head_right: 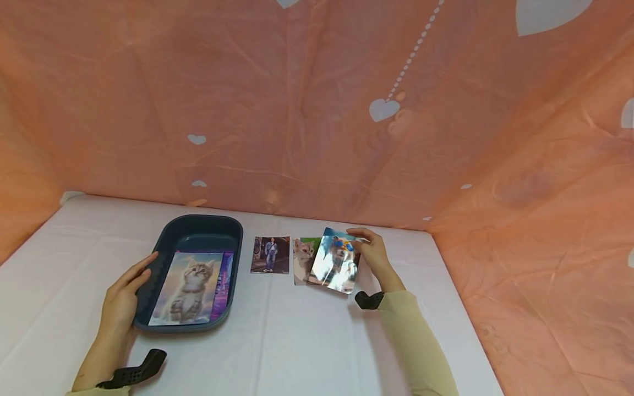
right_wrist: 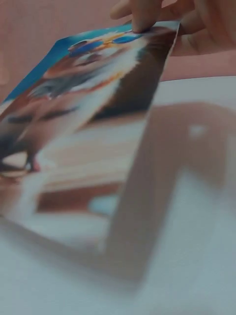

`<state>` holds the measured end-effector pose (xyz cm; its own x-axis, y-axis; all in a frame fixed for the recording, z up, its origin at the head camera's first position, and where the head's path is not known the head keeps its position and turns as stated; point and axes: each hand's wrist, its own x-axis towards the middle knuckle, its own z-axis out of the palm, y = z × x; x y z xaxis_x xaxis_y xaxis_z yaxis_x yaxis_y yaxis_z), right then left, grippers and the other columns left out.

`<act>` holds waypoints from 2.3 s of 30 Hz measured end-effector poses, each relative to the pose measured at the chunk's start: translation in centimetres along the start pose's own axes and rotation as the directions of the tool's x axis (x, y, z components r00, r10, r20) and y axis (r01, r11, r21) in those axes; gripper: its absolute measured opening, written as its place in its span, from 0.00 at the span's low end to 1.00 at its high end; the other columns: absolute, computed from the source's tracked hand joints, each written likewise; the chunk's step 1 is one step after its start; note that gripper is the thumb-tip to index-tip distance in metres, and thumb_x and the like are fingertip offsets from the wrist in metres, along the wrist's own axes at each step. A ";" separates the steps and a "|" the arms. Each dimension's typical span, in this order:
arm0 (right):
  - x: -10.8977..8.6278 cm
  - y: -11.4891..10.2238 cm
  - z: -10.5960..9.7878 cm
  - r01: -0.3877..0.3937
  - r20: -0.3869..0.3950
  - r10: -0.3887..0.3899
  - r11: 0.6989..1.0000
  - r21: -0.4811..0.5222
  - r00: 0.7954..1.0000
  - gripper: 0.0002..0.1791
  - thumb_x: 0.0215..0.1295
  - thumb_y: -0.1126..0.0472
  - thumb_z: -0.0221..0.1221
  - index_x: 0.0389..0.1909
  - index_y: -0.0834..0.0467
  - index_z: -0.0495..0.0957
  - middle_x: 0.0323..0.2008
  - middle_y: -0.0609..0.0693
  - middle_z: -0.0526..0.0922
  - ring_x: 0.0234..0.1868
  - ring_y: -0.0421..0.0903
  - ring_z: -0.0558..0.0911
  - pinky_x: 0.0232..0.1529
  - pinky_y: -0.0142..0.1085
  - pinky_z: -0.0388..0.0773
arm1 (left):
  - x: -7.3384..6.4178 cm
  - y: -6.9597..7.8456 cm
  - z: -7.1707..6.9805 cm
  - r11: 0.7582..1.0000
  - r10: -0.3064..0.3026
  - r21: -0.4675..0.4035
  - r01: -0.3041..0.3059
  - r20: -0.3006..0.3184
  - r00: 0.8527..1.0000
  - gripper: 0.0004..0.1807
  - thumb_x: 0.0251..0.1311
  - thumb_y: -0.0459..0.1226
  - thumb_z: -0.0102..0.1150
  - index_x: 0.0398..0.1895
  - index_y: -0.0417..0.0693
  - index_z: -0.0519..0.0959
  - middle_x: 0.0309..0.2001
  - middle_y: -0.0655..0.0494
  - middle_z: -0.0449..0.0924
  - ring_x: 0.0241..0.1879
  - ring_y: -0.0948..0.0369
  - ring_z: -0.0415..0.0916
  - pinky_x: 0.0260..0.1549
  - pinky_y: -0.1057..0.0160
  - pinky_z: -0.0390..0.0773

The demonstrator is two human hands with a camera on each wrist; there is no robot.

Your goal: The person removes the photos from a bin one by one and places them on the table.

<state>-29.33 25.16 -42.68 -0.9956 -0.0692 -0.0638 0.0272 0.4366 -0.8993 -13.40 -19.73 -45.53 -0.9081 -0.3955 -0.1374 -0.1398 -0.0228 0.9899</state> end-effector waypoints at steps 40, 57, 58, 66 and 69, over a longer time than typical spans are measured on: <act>3.3 4.7 -3.6 -0.052 0.116 0.066 0.992 -0.119 0.991 0.23 0.64 0.73 0.49 0.61 0.67 0.70 0.60 0.66 0.74 0.46 0.43 0.76 0.36 0.32 0.70 | 0.1 -0.3 0.0 0.996 0.080 0.048 -0.079 -0.013 0.997 0.22 0.72 0.40 0.45 0.67 0.44 0.69 0.59 0.78 0.70 0.65 0.74 0.57 0.52 0.85 0.59; 3.5 3.2 -2.5 -0.088 0.047 0.094 0.990 -0.107 0.994 0.24 0.69 0.61 0.53 0.65 0.64 0.67 0.64 0.66 0.68 0.63 0.61 0.69 0.64 0.52 0.65 | 0.0 -0.2 0.0 0.994 0.069 0.082 -0.067 -0.016 0.998 0.22 0.73 0.41 0.44 0.67 0.46 0.68 0.60 0.79 0.69 0.65 0.74 0.58 0.51 0.86 0.58; 3.4 3.1 -2.4 -0.078 0.039 0.082 0.991 -0.104 0.996 0.25 0.68 0.60 0.54 0.64 0.64 0.68 0.64 0.66 0.68 0.63 0.61 0.68 0.64 0.53 0.65 | 0.0 -0.1 0.0 0.994 0.067 0.083 -0.065 -0.019 0.998 0.22 0.73 0.41 0.44 0.67 0.46 0.69 0.60 0.79 0.69 0.65 0.74 0.58 0.51 0.86 0.58; 2.7 1.9 -0.8 0.018 0.026 -0.016 0.996 -0.087 1.000 0.23 0.65 0.63 0.57 0.61 0.65 0.72 0.62 0.66 0.70 0.65 0.60 0.67 0.60 0.52 0.69 | -0.1 0.0 -0.1 0.993 0.055 0.104 -0.054 -0.008 0.998 0.23 0.74 0.42 0.42 0.68 0.47 0.67 0.64 0.74 0.67 0.67 0.73 0.55 0.52 0.85 0.57; 2.5 1.6 -0.2 0.038 0.030 -0.036 0.997 -0.070 0.999 0.22 0.64 0.64 0.58 0.59 0.65 0.73 0.61 0.66 0.72 0.60 0.58 0.72 0.54 0.46 0.75 | -0.1 0.0 -0.1 0.993 0.057 0.107 -0.055 -0.010 0.998 0.23 0.73 0.42 0.42 0.68 0.47 0.67 0.63 0.75 0.68 0.66 0.73 0.56 0.52 0.86 0.57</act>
<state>-31.76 25.84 -44.20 -0.9928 -0.1113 -0.0442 -0.0168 0.4950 -0.8687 -13.28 -19.77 -45.48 -0.9106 -0.4054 -0.0805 -0.1306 0.0974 0.9866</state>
